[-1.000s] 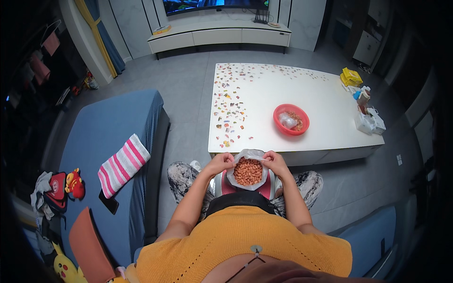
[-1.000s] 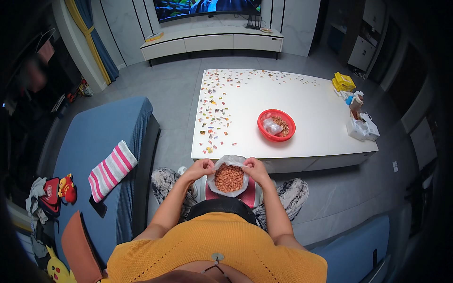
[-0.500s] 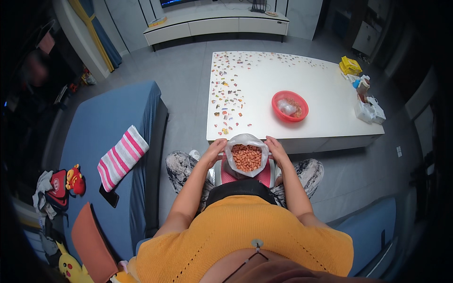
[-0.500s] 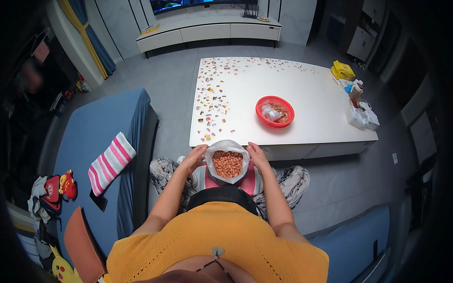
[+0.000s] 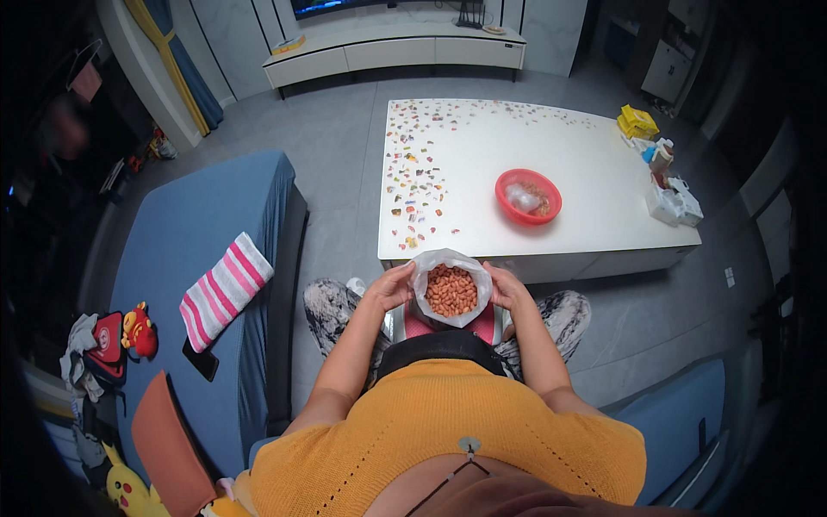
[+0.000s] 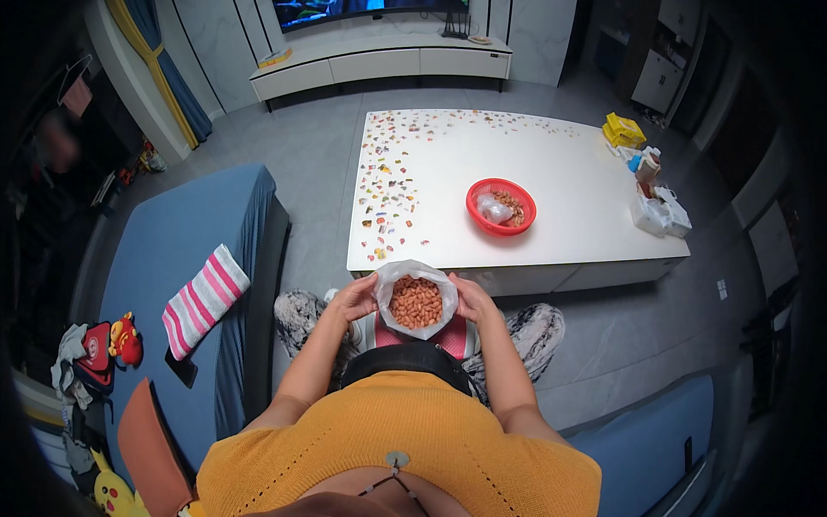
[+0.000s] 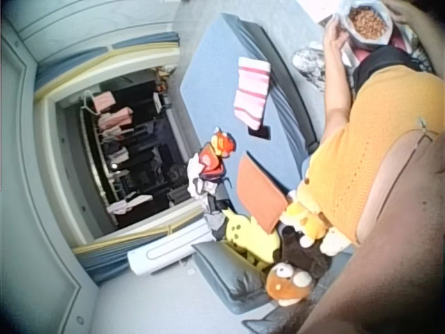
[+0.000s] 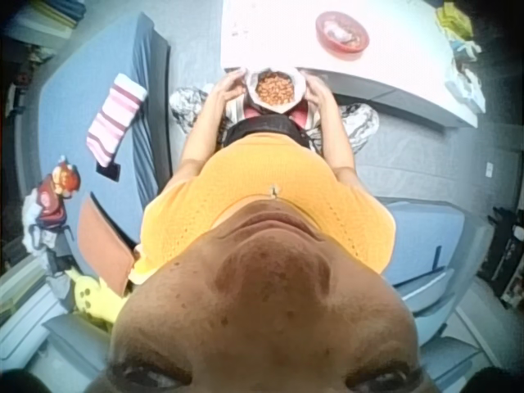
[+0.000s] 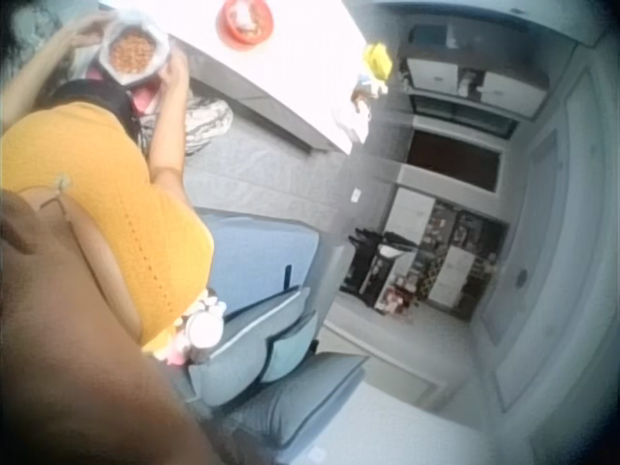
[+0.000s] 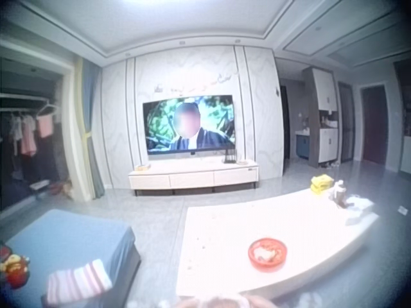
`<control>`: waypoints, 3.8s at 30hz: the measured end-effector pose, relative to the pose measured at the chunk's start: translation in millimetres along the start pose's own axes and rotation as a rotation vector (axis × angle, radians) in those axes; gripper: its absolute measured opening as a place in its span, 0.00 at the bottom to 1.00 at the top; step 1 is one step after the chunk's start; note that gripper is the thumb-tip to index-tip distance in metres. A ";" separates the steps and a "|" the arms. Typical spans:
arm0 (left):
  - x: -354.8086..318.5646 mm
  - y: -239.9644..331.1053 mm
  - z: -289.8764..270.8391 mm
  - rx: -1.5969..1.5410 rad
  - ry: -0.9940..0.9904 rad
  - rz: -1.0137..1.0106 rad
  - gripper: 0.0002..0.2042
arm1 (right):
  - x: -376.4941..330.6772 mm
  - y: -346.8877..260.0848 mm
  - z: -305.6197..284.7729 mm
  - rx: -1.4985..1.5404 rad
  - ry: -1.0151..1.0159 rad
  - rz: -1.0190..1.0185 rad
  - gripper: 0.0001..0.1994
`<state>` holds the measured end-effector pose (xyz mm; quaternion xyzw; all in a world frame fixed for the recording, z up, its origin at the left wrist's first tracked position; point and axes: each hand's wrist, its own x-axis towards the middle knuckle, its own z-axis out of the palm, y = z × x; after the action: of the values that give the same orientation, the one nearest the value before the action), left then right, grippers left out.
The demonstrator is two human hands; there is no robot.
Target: The person pours peanuts from a plastic bag into two bowls, then uses a metal wire to tie the opening of the bag closed.
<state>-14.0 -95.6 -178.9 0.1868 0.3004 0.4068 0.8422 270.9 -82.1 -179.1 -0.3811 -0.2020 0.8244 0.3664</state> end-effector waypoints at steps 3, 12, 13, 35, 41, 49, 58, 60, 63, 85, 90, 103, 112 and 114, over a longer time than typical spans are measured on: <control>4.6 0.3 -3.5 -0.102 -0.011 -0.064 0.19 | 1.5 -8.1 0.7 -0.245 -0.086 0.019 0.14; 5.6 7.4 27.2 0.474 0.194 0.241 0.08 | 11.7 -24.0 11.3 -0.937 0.160 -0.488 0.07; 5.3 9.2 33.2 0.633 0.254 0.321 0.07 | 12.7 -23.9 10.5 -1.029 0.221 -0.560 0.07; -52.7 12.9 48.7 1.095 0.166 0.311 0.16 | -73.4 -48.9 30.1 -1.237 0.179 -0.511 0.19; -55.5 -2.0 31.7 1.252 0.165 0.367 0.15 | -70.6 -44.1 24.7 -1.074 0.022 -0.451 0.14; -52.2 -12.5 52.0 0.585 0.254 0.216 0.11 | -71.1 -35.5 31.0 -0.798 0.169 -0.341 0.10; -43.5 5.1 69.7 0.290 0.299 0.311 0.09 | -73.0 -50.9 45.3 -0.457 0.210 -0.460 0.11; -46.5 15.6 83.5 0.285 0.272 0.336 0.08 | -81.5 -58.2 62.4 -0.419 0.197 -0.476 0.12; -48.6 39.4 99.6 0.345 0.211 0.435 0.08 | -87.6 -72.2 79.5 -0.380 0.143 -0.529 0.13; -78.3 84.6 195.1 0.496 0.007 0.798 0.03 | -120.7 -101.1 164.2 -0.447 0.009 -0.972 0.08; -73.8 97.9 211.1 0.542 -0.031 0.831 0.04 | -125.6 -108.7 172.4 -0.459 0.027 -1.021 0.10; -86.6 86.8 174.0 0.902 -0.173 0.730 0.20 | -116.7 -107.6 140.8 -0.728 -0.003 -0.828 0.14; -73.9 89.9 161.2 1.516 0.130 1.241 0.14 | -107.0 -105.0 141.6 -1.006 0.226 -1.078 0.08; -73.3 93.7 157.9 1.518 0.136 1.235 0.10 | -106.5 -104.6 140.7 -1.062 0.281 -1.099 0.06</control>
<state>0.5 -109.0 17.8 0.7793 0.3796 0.4844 0.1183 255.7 -102.4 24.4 -0.4517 -0.6817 0.2609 0.5131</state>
